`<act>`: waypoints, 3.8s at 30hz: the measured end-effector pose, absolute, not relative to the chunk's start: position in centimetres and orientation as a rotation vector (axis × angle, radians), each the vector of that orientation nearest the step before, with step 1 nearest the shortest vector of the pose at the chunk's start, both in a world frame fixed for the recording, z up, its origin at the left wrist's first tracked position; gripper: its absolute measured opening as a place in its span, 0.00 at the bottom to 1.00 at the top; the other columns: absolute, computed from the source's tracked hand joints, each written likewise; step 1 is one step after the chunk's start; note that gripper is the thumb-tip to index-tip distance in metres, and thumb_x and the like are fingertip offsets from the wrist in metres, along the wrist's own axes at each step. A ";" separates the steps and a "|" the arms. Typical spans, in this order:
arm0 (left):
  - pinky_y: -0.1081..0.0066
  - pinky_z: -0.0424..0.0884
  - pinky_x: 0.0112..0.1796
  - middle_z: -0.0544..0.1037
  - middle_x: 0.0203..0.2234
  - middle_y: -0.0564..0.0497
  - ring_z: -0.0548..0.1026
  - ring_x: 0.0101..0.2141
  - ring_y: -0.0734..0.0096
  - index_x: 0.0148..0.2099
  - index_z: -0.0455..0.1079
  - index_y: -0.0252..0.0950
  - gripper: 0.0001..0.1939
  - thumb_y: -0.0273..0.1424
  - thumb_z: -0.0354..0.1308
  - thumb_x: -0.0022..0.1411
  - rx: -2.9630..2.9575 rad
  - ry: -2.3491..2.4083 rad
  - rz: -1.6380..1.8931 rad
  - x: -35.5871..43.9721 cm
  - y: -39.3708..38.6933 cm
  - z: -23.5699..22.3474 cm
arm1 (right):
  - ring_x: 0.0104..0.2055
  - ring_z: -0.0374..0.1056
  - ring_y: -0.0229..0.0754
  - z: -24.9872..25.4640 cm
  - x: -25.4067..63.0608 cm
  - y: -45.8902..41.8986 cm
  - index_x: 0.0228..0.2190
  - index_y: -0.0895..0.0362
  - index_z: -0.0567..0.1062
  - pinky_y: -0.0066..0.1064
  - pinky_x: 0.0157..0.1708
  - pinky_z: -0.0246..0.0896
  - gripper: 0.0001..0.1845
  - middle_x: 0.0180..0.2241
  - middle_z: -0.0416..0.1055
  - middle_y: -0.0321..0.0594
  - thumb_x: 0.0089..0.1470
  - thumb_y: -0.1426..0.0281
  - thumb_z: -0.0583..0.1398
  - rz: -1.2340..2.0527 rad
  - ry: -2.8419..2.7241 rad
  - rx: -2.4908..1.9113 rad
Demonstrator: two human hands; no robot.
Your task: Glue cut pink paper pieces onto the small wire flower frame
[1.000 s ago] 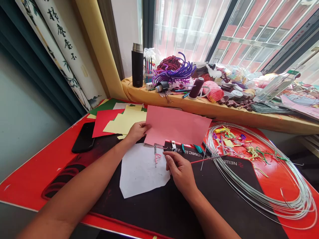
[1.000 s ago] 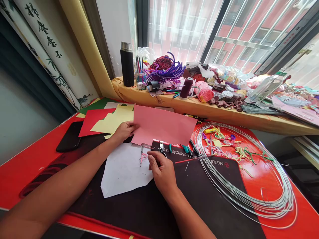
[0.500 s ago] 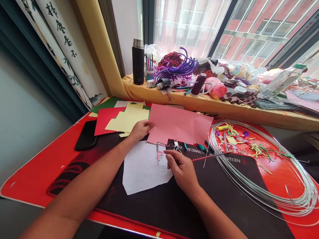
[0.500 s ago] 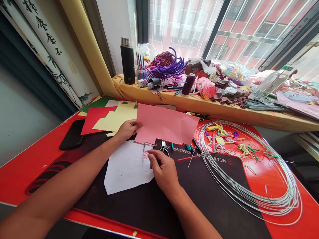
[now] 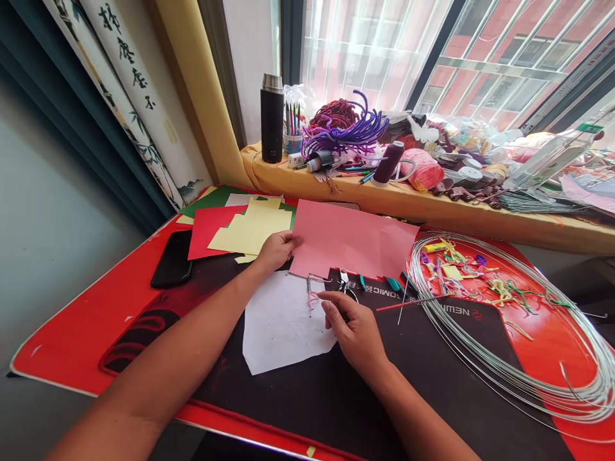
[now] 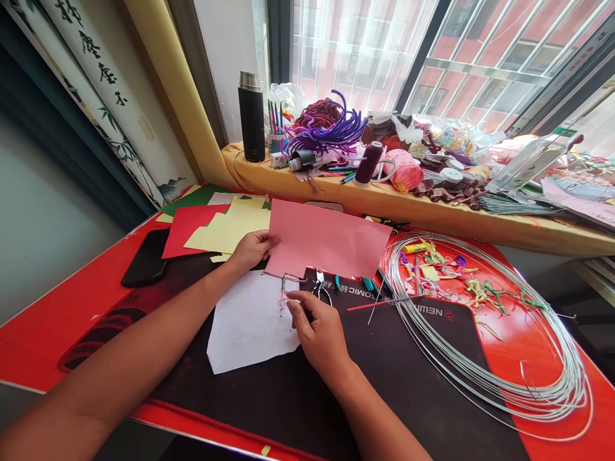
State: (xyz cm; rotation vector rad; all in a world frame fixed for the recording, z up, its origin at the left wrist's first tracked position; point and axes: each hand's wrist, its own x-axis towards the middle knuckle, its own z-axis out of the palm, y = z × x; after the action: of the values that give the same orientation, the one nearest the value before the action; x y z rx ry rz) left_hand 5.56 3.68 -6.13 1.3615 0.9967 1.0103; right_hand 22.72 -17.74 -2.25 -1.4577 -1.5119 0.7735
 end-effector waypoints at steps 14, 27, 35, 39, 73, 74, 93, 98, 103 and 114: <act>0.71 0.59 0.21 0.71 0.20 0.56 0.62 0.17 0.76 0.36 0.80 0.36 0.21 0.50 0.72 0.54 1.420 1.006 0.998 5.4 3.8 -6.5 | 0.24 0.69 0.40 -2.1 22.6 -17.9 0.48 0.56 0.85 0.30 0.28 0.61 0.20 0.23 0.76 0.35 0.70 0.57 0.59 0.763 -1.543 -1.457; 0.71 0.59 0.21 0.71 0.19 0.57 0.61 0.17 0.76 0.36 0.79 0.35 0.25 0.52 0.74 0.48 1.405 1.025 0.994 5.5 3.4 -5.5 | 0.26 0.71 0.41 -1.9 22.5 -17.9 0.49 0.56 0.86 0.31 0.31 0.64 0.20 0.25 0.78 0.37 0.71 0.58 0.59 0.741 -1.572 -1.473; 0.71 0.59 0.21 0.72 0.19 0.56 0.61 0.17 0.76 0.34 0.79 0.36 0.24 0.52 0.74 0.50 1.400 1.036 1.001 5.6 3.3 -5.5 | 0.26 0.72 0.42 -1.9 22.6 -17.9 0.49 0.56 0.86 0.30 0.29 0.64 0.20 0.25 0.77 0.37 0.71 0.58 0.59 0.723 -1.591 -1.480; 0.71 0.59 0.21 0.73 0.20 0.56 0.62 0.17 0.76 0.35 0.80 0.35 0.25 0.52 0.74 0.49 1.406 1.029 1.001 5.5 3.3 -5.6 | 0.25 0.71 0.42 -1.9 22.6 -17.9 0.49 0.56 0.86 0.30 0.29 0.64 0.20 0.24 0.77 0.37 0.71 0.58 0.58 0.721 -1.595 -1.497; 0.72 0.75 0.27 0.79 0.30 0.55 0.75 0.25 0.73 0.40 0.74 0.39 0.20 0.36 0.77 0.47 1.106 0.811 1.219 5.6 -0.4 1.2 | 0.23 0.69 0.39 -2.2 22.9 -17.1 0.51 0.55 0.82 0.29 0.26 0.64 0.23 0.25 0.75 0.34 0.68 0.52 0.61 0.937 -1.254 -1.348; 0.70 0.77 0.30 0.80 0.32 0.54 0.76 0.27 0.72 0.41 0.74 0.40 0.20 0.35 0.77 0.47 1.094 0.809 1.204 6.2 -1.3 1.3 | 0.22 0.67 0.38 -2.2 23.1 -16.9 0.52 0.55 0.81 0.29 0.25 0.64 0.25 0.26 0.75 0.34 0.67 0.50 0.61 0.968 -1.211 -1.333; 0.59 0.82 0.35 0.87 0.34 0.47 0.84 0.38 0.48 0.43 0.84 0.37 0.32 0.49 0.84 0.39 1.255 0.996 0.646 -1.2 -0.3 2.8 | 0.23 0.60 0.38 -1.7 23.5 -17.4 0.22 0.54 0.77 0.30 0.26 0.53 0.22 0.18 0.67 0.33 0.68 0.61 0.62 0.743 -1.578 -1.515; 0.64 0.84 0.36 0.89 0.41 0.46 0.86 0.42 0.50 0.50 0.84 0.41 0.34 0.46 0.84 0.40 1.308 1.060 0.644 -3.2 -0.3 3.9 | 0.26 0.62 0.37 -1.4 22.9 -17.8 0.32 0.51 0.84 0.27 0.29 0.52 0.14 0.23 0.72 0.31 0.69 0.70 0.61 0.729 -1.817 -1.463; 0.61 0.85 0.29 0.88 0.36 0.40 0.87 0.35 0.44 0.41 0.85 0.35 0.31 0.45 0.85 0.34 1.275 1.219 0.423 -1.6 -2.1 5.2 | 0.29 0.68 0.39 -1.5 22.9 -17.9 0.37 0.53 0.86 0.27 0.32 0.57 0.11 0.29 0.80 0.36 0.68 0.66 0.62 0.749 -1.732 -1.425; 0.45 0.75 0.62 0.84 0.56 0.38 0.81 0.56 0.43 0.54 0.82 0.31 0.34 0.35 0.82 0.43 0.931 1.156 1.308 0.1 0.1 0.9 | 0.36 0.76 0.46 -1.1 25.5 -16.9 0.53 0.56 0.82 0.34 0.41 0.67 0.15 0.38 0.83 0.42 0.67 0.67 0.65 0.319 -1.615 -1.710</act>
State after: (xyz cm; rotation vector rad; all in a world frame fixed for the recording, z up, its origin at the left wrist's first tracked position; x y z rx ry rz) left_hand 0.09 0.15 0.86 0.9307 1.1559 1.3084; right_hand 25.51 -16.89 -1.05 -1.7098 -1.6149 0.3193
